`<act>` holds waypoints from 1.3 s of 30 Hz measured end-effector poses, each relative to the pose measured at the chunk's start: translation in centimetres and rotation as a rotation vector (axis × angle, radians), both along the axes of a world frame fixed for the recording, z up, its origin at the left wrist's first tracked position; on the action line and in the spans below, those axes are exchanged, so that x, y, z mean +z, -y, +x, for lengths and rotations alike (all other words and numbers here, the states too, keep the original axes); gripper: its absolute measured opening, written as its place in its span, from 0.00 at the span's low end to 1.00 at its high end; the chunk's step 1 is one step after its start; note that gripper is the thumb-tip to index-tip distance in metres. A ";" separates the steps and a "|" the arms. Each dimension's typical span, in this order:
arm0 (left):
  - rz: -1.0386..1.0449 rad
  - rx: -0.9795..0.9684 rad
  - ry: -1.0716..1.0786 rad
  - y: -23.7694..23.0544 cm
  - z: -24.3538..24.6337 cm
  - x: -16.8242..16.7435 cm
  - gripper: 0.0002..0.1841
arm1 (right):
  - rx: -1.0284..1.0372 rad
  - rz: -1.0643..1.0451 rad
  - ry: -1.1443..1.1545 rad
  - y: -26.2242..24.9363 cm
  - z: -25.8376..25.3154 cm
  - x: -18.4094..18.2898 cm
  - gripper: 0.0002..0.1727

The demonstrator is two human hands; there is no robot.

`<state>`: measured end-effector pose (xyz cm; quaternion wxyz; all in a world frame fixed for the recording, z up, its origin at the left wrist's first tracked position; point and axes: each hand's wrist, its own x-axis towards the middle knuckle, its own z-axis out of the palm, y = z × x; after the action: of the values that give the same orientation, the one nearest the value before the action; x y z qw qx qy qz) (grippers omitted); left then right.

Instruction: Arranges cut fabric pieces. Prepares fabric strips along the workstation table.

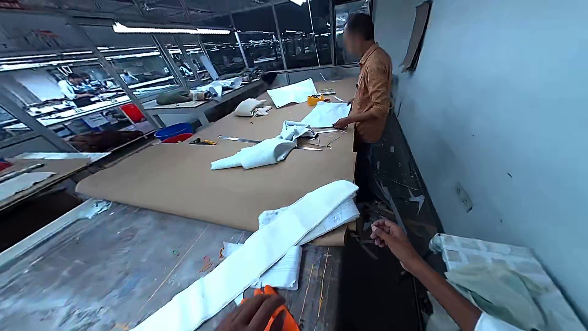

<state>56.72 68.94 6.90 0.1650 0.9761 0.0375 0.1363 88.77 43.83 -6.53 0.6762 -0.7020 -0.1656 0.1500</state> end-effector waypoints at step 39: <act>-0.271 0.218 0.117 3.6 39.0 -13.9 0.12 | 0.168 0.175 -0.277 -7.9 16.5 -4.0 0.07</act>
<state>95.76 65.36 -7.02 0.2809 0.9256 0.1516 0.2035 105.28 51.71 -10.56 0.7362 -0.5967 -0.1415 0.2863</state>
